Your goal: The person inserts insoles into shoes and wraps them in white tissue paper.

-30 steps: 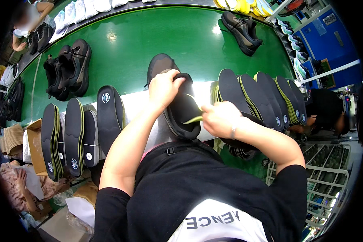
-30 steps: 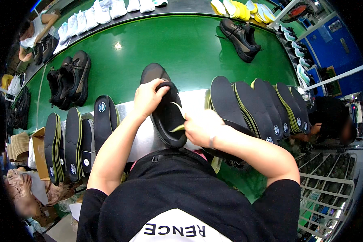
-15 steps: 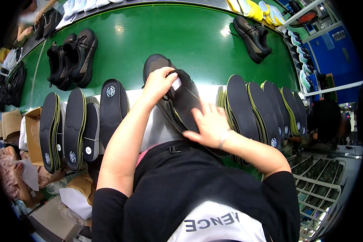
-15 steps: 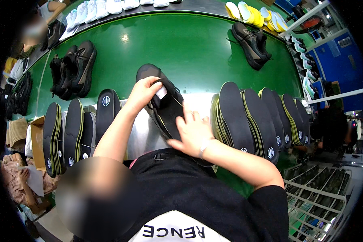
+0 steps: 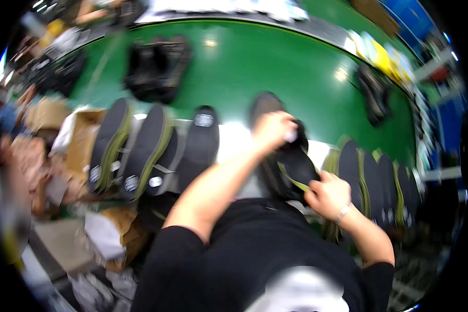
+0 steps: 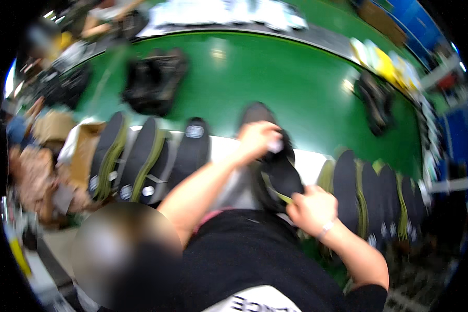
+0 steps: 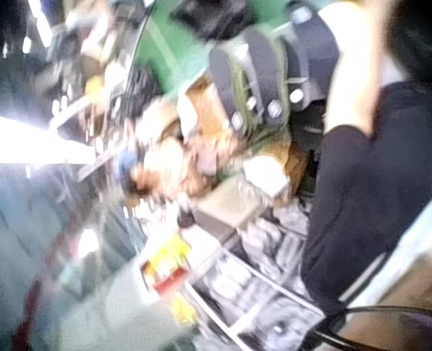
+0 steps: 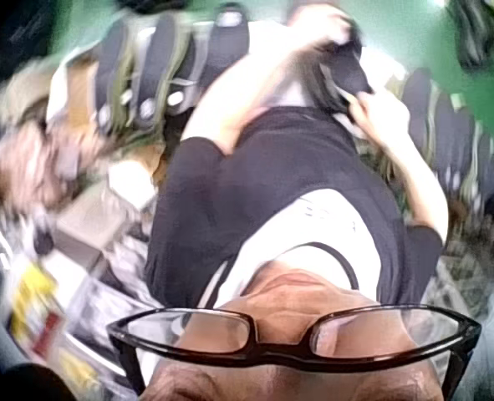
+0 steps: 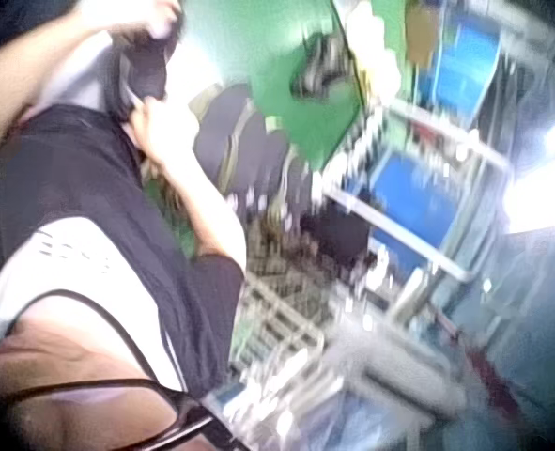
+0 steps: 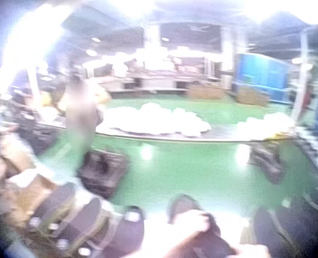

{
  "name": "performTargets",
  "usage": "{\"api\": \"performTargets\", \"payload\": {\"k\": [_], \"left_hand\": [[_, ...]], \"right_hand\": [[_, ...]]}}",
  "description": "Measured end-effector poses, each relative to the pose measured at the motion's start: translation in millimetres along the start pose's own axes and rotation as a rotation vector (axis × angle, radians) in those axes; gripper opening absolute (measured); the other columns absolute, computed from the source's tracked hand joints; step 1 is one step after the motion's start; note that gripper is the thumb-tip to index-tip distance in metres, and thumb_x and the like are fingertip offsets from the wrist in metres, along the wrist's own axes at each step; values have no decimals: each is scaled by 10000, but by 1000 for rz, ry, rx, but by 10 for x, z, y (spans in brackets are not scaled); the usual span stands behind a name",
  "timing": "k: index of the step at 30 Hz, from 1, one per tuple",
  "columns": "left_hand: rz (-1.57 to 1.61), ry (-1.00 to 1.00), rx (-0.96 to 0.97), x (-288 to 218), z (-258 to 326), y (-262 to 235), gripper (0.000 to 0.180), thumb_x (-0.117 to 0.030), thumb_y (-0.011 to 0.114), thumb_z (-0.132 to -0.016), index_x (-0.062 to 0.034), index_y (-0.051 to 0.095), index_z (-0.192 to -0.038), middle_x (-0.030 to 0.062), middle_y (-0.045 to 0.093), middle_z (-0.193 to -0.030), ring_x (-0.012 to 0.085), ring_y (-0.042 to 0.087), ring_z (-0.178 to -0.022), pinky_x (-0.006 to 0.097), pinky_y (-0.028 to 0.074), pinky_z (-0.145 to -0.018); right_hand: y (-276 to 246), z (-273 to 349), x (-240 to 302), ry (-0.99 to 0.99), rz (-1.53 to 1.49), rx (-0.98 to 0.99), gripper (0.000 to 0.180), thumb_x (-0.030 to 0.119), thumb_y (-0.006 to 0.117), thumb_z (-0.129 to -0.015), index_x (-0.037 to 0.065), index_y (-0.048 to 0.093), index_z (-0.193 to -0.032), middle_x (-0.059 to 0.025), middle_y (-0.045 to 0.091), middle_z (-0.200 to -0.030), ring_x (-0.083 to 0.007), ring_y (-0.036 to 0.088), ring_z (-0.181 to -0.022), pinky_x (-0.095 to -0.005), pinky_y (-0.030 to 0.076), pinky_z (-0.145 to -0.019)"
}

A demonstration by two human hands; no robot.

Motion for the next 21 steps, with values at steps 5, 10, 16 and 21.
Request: {"api": "performTargets", "payload": {"k": [5, 10, 16, 21], "left_hand": [[20, -29, 10, -134, 15, 23, 251, -256, 570, -699, -72, 629, -859, 139, 607, -848, 296, 581, -788, 375, 458, -716], [59, -150, -15, -85, 20, 100, 208, -188, 538, -679, -73, 623, -830, 152, 608, -791, 314, 578, -787, 401, 449, -718], [77, -153, -38, -95, 29, 108, 196, -187, 546, -686, -63, 616, -820, 154, 606, -801, 314, 575, -807, 406, 443, -720], [92, -144, -25, -102, 41, 59, 204, -187, 549, -686, -65, 617, -834, 154, 607, -804, 313, 575, -808, 407, 441, -726]], "right_hand": [[344, -213, -32, 34, -1, 1, 165, 197, 554, -647, 59, 569, -558, -160, 519, -616, -322, 543, -568, -426, 448, -530], [641, -517, -9, 11, 60, 129, 192, 203, 571, -663, 20, 605, -614, -182, 539, -653, -338, 554, -608, -422, 458, -579], [1224, -640, -210, 41, 80, 225, 148, 171, 579, -660, 39, 629, -703, -195, 576, -752, -334, 567, -665, -378, 474, -655], [1206, -686, -193, 6, 4, 408, 188, 175, 554, -658, 42, 644, -757, -198, 587, -827, -349, 571, -739, -369, 473, -709]]}}
Point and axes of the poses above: each hand's wrist, its own z-axis away from the middle knuckle, its own y-axis out of the palm, x = y × z, the point moved 6 cm from there along -z, towards the middle knuckle
